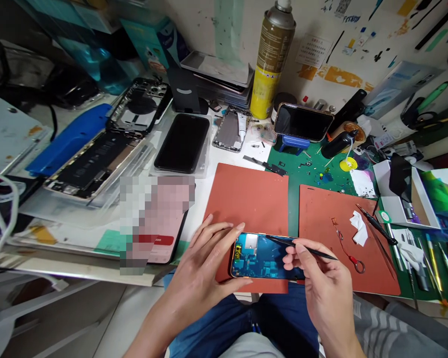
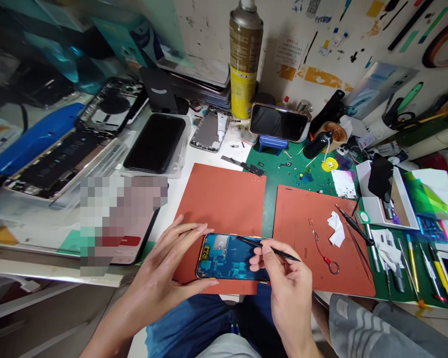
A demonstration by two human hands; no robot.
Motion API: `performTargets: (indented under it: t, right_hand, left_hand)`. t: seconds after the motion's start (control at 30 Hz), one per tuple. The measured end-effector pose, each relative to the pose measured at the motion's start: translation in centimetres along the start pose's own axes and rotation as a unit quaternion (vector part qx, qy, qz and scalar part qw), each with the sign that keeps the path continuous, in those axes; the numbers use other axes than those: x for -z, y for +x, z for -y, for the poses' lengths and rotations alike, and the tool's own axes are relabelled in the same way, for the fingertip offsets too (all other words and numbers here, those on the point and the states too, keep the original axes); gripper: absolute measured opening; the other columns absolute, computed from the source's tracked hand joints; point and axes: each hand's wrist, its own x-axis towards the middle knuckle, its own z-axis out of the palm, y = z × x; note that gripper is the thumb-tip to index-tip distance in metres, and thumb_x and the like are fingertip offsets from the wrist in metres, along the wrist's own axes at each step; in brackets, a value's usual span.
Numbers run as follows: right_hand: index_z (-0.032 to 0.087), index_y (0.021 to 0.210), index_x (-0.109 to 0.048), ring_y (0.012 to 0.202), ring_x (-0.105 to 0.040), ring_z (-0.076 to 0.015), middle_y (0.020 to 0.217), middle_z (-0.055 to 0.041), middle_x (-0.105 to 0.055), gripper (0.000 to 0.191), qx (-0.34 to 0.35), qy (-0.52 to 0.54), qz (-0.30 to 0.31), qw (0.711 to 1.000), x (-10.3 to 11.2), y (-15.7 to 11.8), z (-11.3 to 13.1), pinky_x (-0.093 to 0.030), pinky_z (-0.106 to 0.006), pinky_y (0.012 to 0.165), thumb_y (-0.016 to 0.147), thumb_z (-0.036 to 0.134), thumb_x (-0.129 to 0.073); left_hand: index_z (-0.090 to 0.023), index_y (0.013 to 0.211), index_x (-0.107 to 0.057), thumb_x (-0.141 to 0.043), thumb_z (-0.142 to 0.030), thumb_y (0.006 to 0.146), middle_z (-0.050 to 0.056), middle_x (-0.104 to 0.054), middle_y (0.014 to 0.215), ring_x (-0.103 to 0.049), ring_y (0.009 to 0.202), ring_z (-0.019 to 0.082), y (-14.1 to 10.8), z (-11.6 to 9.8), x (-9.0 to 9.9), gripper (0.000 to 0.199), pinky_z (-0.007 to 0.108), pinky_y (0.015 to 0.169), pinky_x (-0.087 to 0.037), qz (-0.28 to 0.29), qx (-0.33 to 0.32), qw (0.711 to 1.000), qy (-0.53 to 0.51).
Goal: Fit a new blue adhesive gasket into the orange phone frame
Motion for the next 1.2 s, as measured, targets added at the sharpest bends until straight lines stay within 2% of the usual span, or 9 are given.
performTargets:
  t: [0.23,0.5,0.73,0.9,1.1,1.2]
  right_hand:
    - [0.02,0.105,-0.085,0.079,-0.078,-0.0218,0.096,-0.0103,-0.082,0.032,-0.014,0.013,0.035,0.999,-1.6,-0.5,-0.3,-0.068,-0.034,0.073,0.091,0.05,-0.087]
    - [0.019,0.1,-0.084,0.073,-0.077,-0.0213,0.092,-0.0104,-0.082,0.033,0.001,0.008,-0.037,0.999,1.6,0.0,-0.2,-0.066,-0.032,0.068,0.086,0.048,-0.091]
    - [0.019,0.101,-0.084,0.074,-0.078,-0.0226,0.094,-0.0107,-0.082,0.033,-0.003,0.013,-0.016,1.0,0.6,-0.2,-0.2,-0.068,-0.035,0.07,0.09,0.05,-0.087]
    - [0.019,0.101,-0.084,0.074,-0.078,-0.0226,0.092,-0.0108,-0.082,0.032,0.007,0.009,-0.035,0.999,1.6,-0.2,-0.2,-0.068,-0.034,0.069,0.09,0.049,-0.088]
    - [0.019,0.104,-0.083,0.076,-0.078,-0.0232,0.093,-0.0103,-0.082,0.032,-0.004,0.019,-0.021,1.0,1.8,-0.3,-0.5,-0.069,-0.036,0.071,0.092,0.049,-0.086]
    - [0.019,0.102,-0.083,0.074,-0.078,-0.0226,0.092,-0.0106,-0.082,0.033,-0.003,0.019,-0.039,0.999,2.1,-0.1,-0.4,-0.068,-0.035,0.069,0.089,0.049,-0.088]
  left_hand:
    - [-0.026,0.168,-0.035,-0.077,-0.043,0.099,0.011,-0.065,0.145,-0.054,0.148,0.03,-0.2,0.2,-0.2,0.082,0.06,0.131,-0.04,-0.011,-0.005,1.0,-0.004]
    - [-0.029,0.167,-0.037,-0.079,-0.04,0.097,0.011,-0.065,0.145,-0.052,0.15,0.031,-0.2,0.5,-0.2,0.082,0.061,0.131,-0.041,-0.017,0.0,1.0,-0.016]
    - [-0.026,0.168,-0.035,-0.077,-0.037,0.099,0.011,-0.069,0.142,-0.058,0.143,0.029,0.0,0.6,-0.3,0.082,0.062,0.132,-0.038,-0.016,-0.019,1.0,-0.014]
    - [-0.023,0.167,-0.038,-0.08,-0.037,0.097,0.012,-0.067,0.144,-0.058,0.143,0.029,0.0,0.7,-0.3,0.083,0.061,0.133,-0.037,-0.013,-0.02,1.0,-0.007]
    - [-0.022,0.166,-0.039,-0.08,-0.038,0.097,0.012,-0.068,0.141,-0.059,0.143,0.03,0.1,0.7,-0.2,0.081,0.061,0.133,-0.038,-0.023,-0.03,0.999,-0.005]
    - [-0.023,0.165,-0.041,-0.081,-0.04,0.096,0.013,-0.067,0.141,-0.056,0.146,0.03,0.0,0.8,-0.2,0.081,0.06,0.132,-0.039,-0.021,-0.025,0.999,-0.005]
